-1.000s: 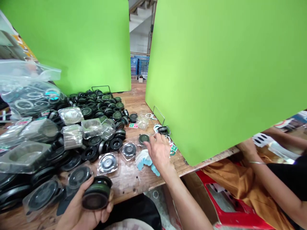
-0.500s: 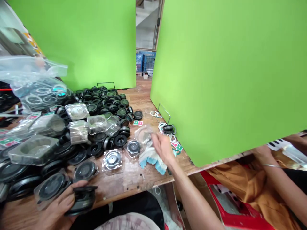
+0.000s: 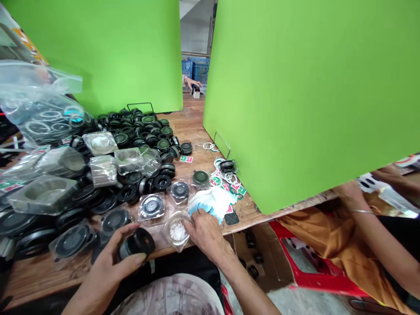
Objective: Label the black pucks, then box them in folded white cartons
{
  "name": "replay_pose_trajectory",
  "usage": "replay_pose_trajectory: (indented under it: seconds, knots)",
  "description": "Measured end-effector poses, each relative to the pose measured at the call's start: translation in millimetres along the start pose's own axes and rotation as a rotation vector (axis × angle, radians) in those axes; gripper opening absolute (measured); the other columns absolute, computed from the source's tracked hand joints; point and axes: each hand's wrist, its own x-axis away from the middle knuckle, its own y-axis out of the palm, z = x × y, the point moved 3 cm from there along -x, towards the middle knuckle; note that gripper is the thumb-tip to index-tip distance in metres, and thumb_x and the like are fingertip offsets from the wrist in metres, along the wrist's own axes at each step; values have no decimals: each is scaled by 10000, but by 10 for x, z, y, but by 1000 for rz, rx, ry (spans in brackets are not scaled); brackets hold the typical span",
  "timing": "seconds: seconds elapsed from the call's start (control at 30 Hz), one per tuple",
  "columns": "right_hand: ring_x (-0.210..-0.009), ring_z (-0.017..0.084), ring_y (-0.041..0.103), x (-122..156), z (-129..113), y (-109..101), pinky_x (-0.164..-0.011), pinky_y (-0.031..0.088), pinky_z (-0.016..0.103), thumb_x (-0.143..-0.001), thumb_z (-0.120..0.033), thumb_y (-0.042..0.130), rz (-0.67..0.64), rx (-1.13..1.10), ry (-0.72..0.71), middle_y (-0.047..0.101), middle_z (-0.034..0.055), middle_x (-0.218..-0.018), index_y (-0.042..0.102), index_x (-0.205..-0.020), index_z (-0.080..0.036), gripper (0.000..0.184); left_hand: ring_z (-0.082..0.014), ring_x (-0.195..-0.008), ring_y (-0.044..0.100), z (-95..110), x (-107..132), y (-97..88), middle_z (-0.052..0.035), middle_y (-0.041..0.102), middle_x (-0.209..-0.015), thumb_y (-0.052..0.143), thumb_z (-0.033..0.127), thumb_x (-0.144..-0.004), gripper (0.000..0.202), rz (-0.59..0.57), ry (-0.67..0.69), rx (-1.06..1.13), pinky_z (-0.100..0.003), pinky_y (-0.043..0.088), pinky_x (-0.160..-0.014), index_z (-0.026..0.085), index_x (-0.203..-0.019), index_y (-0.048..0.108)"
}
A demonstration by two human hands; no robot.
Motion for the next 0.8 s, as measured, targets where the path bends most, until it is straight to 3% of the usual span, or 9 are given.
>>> replay_pose_trajectory:
  seconds: [0.07,0.1,0.2,0.27,0.4,0.53,0.63,0.7,0.8]
  knots:
    - [-744,201,625,4,-16,-45,-609,397,270,-870,-449,528,10,-23,10,638,66,-823,640,-879,-165,306,-224,-823,593,48,-18,62,-47,613,-944,787,368,-538,589,79,234,-292,-315,498,-690,205,-1041,527]
    - [-772,207,631,7,-11,-62,-619,407,271,-866,-467,529,30,-39,15,643,67,-855,636,-940,-170,324,-232,-854,596,74,-37,121,-57,601,-976,776,377,-564,555,62,357,-415,-329,496,-729,206,-1027,524]
    - [-827,200,639,31,66,-98,-669,440,270,-908,-405,476,154,-110,45,649,71,-905,617,-1028,-176,294,-262,-1044,551,112,-115,374,-106,525,-1170,704,332,-690,493,-140,693,-697,-377,465,-875,214,-1128,510]
    - [-847,193,640,75,152,-106,-711,458,274,-923,-376,449,240,-180,75,653,75,-909,610,-1045,-166,291,-282,-1110,508,86,-174,545,-123,490,-1247,653,264,-748,526,-255,822,-870,-423,442,-918,225,-1243,480]
    - [-848,192,640,226,276,-108,-742,480,289,-932,-391,421,333,-294,96,655,79,-917,608,-1064,-162,324,-351,-1052,515,-21,-240,776,-154,531,-1260,652,307,-767,512,-318,889,-1228,-538,433,-852,231,-1256,522]
    - [-849,189,638,353,309,-102,-743,489,288,-931,-378,425,386,-392,102,664,80,-909,628,-1022,-175,301,-445,-1212,384,-88,-208,896,-242,351,-1415,749,464,-633,831,-380,922,-1318,-608,359,-910,207,-1350,417]
    - [-812,176,636,384,340,-93,-735,493,277,-920,-369,450,438,-478,126,669,73,-899,640,-992,-183,276,-441,-1251,348,-141,-228,972,-249,363,-1397,658,211,-699,688,-410,910,-1349,-614,332,-931,198,-1344,419]
    - [-815,172,628,396,352,-105,-738,491,277,-910,-366,471,474,-553,147,667,72,-913,647,-987,-184,265,-413,-1243,362,-144,-247,981,-220,403,-1365,541,82,-697,616,-391,925,-1268,-600,337,-936,193,-1299,470]
    - [-761,164,609,430,287,-153,-664,487,261,-876,-375,529,514,-751,189,661,57,-852,669,-941,-194,237,-339,-1210,398,-42,-239,852,-162,448,-1301,521,125,-722,504,-321,877,-846,-528,332,-994,195,-1221,534]
